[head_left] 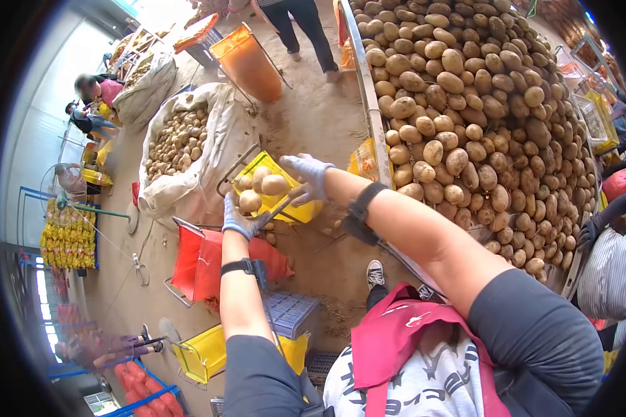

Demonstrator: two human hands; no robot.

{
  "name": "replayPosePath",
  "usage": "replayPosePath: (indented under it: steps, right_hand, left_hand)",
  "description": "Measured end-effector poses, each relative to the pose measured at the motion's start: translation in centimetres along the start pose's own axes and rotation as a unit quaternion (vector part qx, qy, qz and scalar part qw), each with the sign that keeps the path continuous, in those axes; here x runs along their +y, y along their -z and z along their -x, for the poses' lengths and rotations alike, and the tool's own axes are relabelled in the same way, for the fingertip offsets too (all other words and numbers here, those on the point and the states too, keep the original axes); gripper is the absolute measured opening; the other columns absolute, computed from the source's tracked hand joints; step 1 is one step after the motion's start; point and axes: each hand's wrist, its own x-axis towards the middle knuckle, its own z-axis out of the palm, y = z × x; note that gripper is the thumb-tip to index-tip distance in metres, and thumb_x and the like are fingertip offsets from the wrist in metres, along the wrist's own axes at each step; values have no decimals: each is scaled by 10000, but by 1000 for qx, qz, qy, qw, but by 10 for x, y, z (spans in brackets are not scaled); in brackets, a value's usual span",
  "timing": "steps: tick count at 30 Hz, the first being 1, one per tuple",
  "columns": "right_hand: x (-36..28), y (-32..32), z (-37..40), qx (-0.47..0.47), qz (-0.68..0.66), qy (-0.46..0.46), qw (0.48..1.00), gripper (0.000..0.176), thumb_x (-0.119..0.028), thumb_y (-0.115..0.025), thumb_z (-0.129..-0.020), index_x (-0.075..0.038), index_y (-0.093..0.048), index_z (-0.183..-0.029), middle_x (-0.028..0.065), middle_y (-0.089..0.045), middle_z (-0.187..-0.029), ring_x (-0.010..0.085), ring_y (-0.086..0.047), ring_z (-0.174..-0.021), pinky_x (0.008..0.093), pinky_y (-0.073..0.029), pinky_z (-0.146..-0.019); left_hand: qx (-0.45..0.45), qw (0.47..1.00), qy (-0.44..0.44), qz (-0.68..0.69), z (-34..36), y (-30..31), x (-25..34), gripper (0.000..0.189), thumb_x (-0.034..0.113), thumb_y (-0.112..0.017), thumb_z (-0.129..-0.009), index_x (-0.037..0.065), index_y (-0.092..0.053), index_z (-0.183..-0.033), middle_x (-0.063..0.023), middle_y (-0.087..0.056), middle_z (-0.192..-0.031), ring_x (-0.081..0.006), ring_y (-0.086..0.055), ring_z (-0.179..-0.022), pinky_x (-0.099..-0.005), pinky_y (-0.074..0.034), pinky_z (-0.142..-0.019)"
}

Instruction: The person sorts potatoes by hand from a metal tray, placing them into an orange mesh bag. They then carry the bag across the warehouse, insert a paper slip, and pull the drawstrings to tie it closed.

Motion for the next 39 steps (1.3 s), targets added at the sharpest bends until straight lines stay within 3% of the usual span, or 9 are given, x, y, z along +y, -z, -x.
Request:
replayPosePath:
  steps: [6,8,10,14,20,28,33,36,39]
  right_hand:
    - [38,126,107,-7,171,109,979,420,-344,-553,-886,-63,-495,-1193,125,-599,-1035,257,-593,-998,410,-537,-726]
    - [55,202,160,227,486,314,784,440,-324,-603,-839,-74,-508,-1188,166,-563,-1118,291,-560,-1056,447,-477,-847]
    - [67,249,219,487,656,286,501,513,-332,-643,-773,-92,-511,-1207,187,-504,-1213,341,-461,-1180,504,-360,-964]
    - [87,311,290,211,818,343,410,353,-371,-639,-726,-131,-618,-983,134,-511,-1168,339,-455,-1130,472,-393,-896]
    - [-63,424,342,687,511,65,512,586,-450,-644,-755,-150,-498,-1237,141,-460,-1289,314,-523,-1113,426,-446,-889]
    - [-49,412,359,603,508,127,602,585,-485,-705,-626,-113,-592,-1064,152,-609,-1043,292,-577,-996,385,-465,-842]
    - [30,418,355,443,82,428,784,632,-320,-701,-769,-87,-427,-1288,103,-548,-1162,189,-507,-1084,323,-414,-923]
    - [62,394,358,164,-264,494,812,615,-441,-624,-829,-65,-439,-1280,56,-544,-1156,168,-502,-1064,349,-446,-829]
    - [74,360,376,55,-387,447,805,579,-441,-615,-834,-84,-454,-1261,74,-560,-1139,195,-536,-1023,360,-475,-773]
  left_hand:
    - [4,994,-71,85,-8,47,-34,410,426,-406,-902,190,-454,-1234,-131,-504,-1207,-312,-406,-1190,-489,-381,-967]
    - [-270,962,-35,22,-65,109,-69,311,363,-364,-923,182,-516,-1126,-96,-551,-1062,-287,-514,-1007,-425,-446,-853]
    - [33,992,-83,-92,17,5,-118,372,373,-429,-924,149,-493,-1213,-69,-578,-1023,-220,-550,-916,-387,-468,-782]
    - [-205,938,-150,-235,70,-128,-182,314,280,-546,-895,100,-551,-1153,-57,-625,-970,-203,-593,-838,-357,-491,-745]
    - [-414,641,-396,-511,80,-332,-294,371,263,-607,-816,23,-593,-1099,-155,-630,-1008,-251,-604,-932,-334,-468,-833]
    - [-192,227,-553,-778,88,-504,-374,434,368,-679,-726,109,-576,-1059,-152,-613,-1005,-315,-594,-947,-429,-492,-783]
    - [-317,254,-612,-679,48,-501,-370,521,378,-654,-718,54,-576,-1119,-207,-590,-1110,-338,-567,-970,-387,-462,-833]
    - [-508,666,-347,-421,22,-482,-357,514,327,-598,-758,52,-523,-1185,-187,-529,-1199,-307,-528,-1055,-351,-425,-894]
    - [-569,618,-401,-365,85,-424,-362,398,243,-494,-863,11,-492,-1186,-99,-535,-1088,-209,-517,-1035,-358,-463,-850]
